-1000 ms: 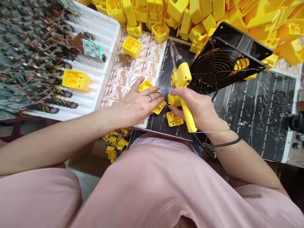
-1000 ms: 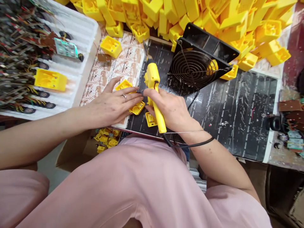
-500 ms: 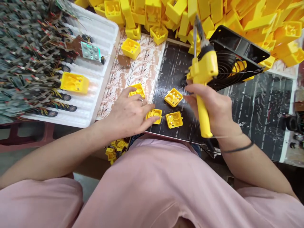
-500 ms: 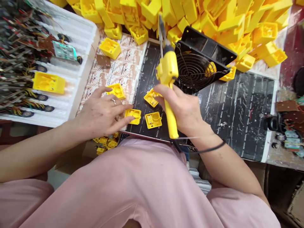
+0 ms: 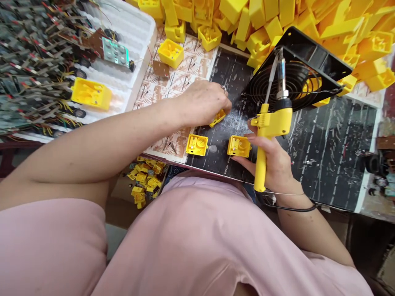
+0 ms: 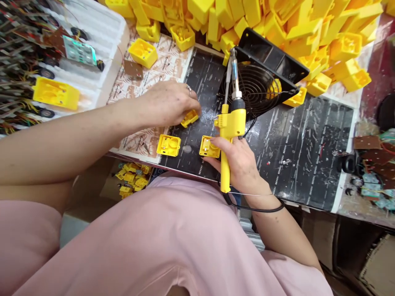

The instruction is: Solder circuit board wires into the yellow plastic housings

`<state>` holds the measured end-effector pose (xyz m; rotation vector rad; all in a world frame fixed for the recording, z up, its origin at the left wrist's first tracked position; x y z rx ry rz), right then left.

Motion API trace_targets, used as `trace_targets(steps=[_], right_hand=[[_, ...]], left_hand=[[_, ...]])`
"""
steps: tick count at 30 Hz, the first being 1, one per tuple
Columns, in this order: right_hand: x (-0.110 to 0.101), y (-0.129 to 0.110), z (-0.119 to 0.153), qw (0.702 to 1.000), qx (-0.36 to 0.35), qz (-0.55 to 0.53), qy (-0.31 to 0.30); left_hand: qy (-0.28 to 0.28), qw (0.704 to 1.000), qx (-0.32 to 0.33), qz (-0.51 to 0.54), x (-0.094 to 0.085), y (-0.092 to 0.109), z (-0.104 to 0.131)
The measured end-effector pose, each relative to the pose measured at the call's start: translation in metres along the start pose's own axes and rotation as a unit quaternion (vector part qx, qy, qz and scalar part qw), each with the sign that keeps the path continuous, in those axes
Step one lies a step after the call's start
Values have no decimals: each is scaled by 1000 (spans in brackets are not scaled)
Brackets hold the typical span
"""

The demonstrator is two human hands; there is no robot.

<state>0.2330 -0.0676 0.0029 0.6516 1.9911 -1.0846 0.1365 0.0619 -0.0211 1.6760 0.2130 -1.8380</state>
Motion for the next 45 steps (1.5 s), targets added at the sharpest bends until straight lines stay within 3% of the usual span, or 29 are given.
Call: trace_targets(steps=[2,4,8,14,19,23,26,28,30,32,34,36,38,40,43,45], right_hand=[[0,2,2,1000,0,21,5],[3,2,3,1000,-7,26,10],[9,3,4,1000,-4,14,14],[20,-10,-5,1000,-17,9,8],[27,-17,-9,999,-29,-35,-16],[19,-10,-5,999,-14,-46,-15],[11,-11,-7,999,-19,-39,-7],[2,-12,-8,999,-17,-35,19],[-9,-12,-9,998,-1,-25,56],[-21,-12,-8,995,14,-18,94],[-32,-13,-6,992,14,-19,124],[-39,-13,-2,990,7,-23,140],[-40,-10,1,990,8,-17,140],[-37,-4,2,992,13,2,122],[-26,4,-2,996,6,36,82],[-17,5,-11,997,-18,58,44]], left_hand=[[-42,997,59,25,3,3,3],[-35,994,75,66,-1,-1,13],[44,997,6,58,-10,-21,39],[-8,1000,-20,-17,9,-12,56],[44,997,-58,-15,-15,-52,80],[-8,997,-46,-59,-5,-71,99],[7,990,-100,-103,-10,-80,94],[34,987,-127,-95,-19,-80,77],[55,989,-130,-53,-25,-74,50],[61,994,-88,0,-24,-55,18],[41,998,-26,41,-17,-27,-8],[-9,998,32,61,-5,1,-19],[-63,992,86,64,5,21,-10],[-61,989,116,68,6,28,14],[56,993,85,64,1,16,60],[114,990,64,48,15,14,86]])
Point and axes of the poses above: each hand's wrist, its own z-axis away from the middle knuckle, its own x-axis out of the palm, y = z × x, the point moved 10 cm from there along -z, towards the middle knuckle, and after that the axes turned 5 degrees about -y, right-handed, at the moved point
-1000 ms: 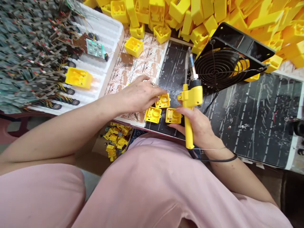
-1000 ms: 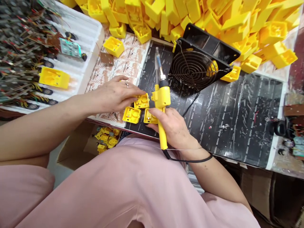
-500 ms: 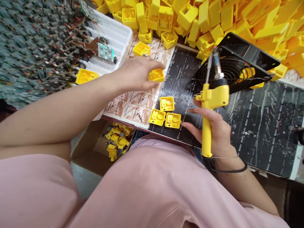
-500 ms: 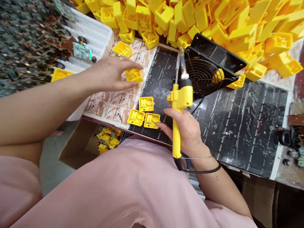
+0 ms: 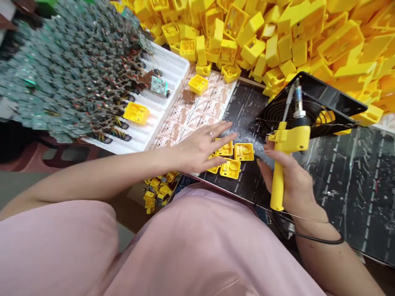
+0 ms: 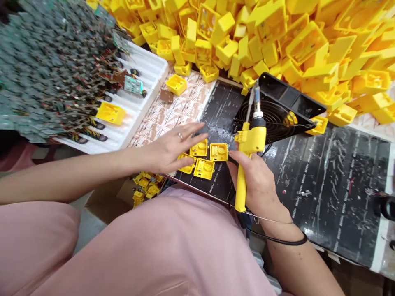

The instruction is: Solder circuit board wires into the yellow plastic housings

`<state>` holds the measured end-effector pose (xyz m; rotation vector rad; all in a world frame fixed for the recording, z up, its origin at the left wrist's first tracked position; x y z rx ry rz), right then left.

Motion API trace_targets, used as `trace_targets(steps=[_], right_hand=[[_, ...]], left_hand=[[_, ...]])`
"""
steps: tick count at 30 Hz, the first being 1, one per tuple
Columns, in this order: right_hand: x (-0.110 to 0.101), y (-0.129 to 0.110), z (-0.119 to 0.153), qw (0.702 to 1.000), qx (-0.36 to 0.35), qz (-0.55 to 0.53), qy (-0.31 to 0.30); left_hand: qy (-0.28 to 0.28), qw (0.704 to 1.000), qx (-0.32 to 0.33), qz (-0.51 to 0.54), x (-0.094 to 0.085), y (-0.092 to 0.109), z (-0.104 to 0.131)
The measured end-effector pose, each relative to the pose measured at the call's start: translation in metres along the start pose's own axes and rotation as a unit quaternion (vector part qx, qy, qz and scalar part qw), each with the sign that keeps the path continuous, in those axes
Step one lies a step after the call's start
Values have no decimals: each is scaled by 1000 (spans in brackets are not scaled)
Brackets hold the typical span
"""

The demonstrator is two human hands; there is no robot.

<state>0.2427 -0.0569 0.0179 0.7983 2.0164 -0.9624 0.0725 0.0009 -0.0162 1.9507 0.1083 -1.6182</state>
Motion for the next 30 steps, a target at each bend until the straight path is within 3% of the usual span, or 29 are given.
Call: trace_targets(steps=[2,4,6,9,12,15,19,22,25,27,28,30], right_hand=[[10,-4,-11,998,-43,19,-35],[18,-10,-21,994,-84,35,-58],[22,-13,-29,990,-110,47,-72],[19,-11,-30,987,-117,80,-77],[6,-1,-22,992,-83,89,-46],[-6,-3,-12,992,-86,88,8],[-12,-20,-7,986,-141,75,55],[-18,-26,-6,980,-159,78,89],[-19,-22,-10,984,-137,68,92],[-18,-23,-16,987,-127,53,82],[-17,-26,-20,987,-127,49,81],[-18,-35,-28,986,-132,48,89]], left_hand=[[6,1000,-4,-11,24,9,16],[8,999,-23,-22,43,18,17],[27,998,-46,-37,42,22,9],[60,991,-85,-85,4,5,-7],[40,967,-191,-163,-40,-54,-15],[27,953,-247,-171,-67,-110,-14],[81,952,-265,-132,-99,-150,-4],[175,941,-280,-70,-135,-160,16],[237,932,-274,18,-156,-151,29],[247,921,-253,162,-148,-140,26],[240,902,-241,265,-136,-134,21],[201,825,-221,480,-100,-116,7]])
Point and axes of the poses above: each hand's wrist, its own z-axis away from the middle knuckle, its own x-axis out of the palm, y = z × x, the point moved 10 cm from there along -z, towards the middle knuckle, and after that the axes turned 5 degrees about -y, right-handed, at the moved point
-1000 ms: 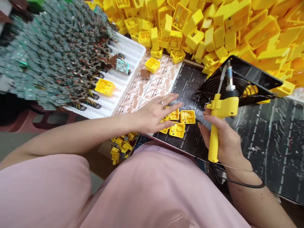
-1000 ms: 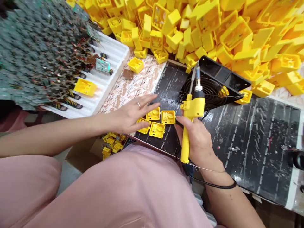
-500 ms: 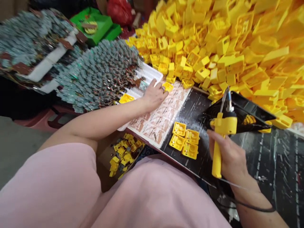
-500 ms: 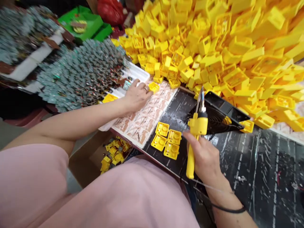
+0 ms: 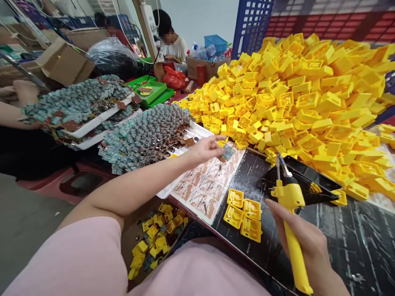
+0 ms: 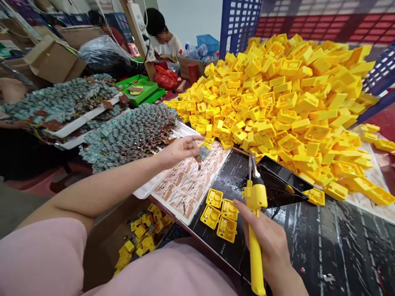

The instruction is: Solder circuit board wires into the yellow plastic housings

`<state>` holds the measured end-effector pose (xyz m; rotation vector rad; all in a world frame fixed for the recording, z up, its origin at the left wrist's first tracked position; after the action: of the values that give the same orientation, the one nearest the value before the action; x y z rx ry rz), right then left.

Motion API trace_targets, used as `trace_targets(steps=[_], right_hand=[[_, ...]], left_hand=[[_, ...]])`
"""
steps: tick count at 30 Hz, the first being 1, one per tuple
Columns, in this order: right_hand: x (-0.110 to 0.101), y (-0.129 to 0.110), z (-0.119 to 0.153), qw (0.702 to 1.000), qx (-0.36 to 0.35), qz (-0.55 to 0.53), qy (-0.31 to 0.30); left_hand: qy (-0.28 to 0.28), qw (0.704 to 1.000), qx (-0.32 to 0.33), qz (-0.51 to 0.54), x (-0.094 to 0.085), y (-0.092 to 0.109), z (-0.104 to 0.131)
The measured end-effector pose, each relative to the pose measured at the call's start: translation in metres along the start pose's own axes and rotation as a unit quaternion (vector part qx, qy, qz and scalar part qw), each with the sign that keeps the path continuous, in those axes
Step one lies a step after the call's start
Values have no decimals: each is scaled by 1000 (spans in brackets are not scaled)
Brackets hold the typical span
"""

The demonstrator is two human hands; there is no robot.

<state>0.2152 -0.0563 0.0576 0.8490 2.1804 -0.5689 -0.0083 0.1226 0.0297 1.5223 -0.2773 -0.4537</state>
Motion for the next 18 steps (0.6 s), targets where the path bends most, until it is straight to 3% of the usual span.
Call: trace_targets(steps=[2,5,8,10,12,15,18], right_hand=[[2,-9,-11,1000,-9,-3,4],[10,-21,-24,998,-36,-46,-5],[7,-22,-29,996,-33,-79,33],[4,-14,-29,994,8,-93,62],[6,-1,-28,987,73,-129,69],[14,15,-24,960,165,-220,60],[24,22,-23,913,217,-338,65]], left_hand=[[-82,982,-83,149,46,-23,8],[-208,922,-183,270,110,-48,27],[-287,882,-231,295,142,-61,44],[-293,888,-239,262,144,-67,49],[-262,923,-206,190,132,-68,48],[-219,973,-72,27,113,-47,47],[-192,976,63,-84,111,-21,52]])
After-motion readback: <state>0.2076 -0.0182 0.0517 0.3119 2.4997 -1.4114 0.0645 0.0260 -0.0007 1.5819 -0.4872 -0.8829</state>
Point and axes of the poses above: each hand's wrist, its own z-axis away from the middle knuckle, its own x-axis out of the palm, y = z × x, the point moved 10 cm from there along -z, towards the middle knuckle, and after that the axes turned 5 degrees about -y, right-handed, at the moved point
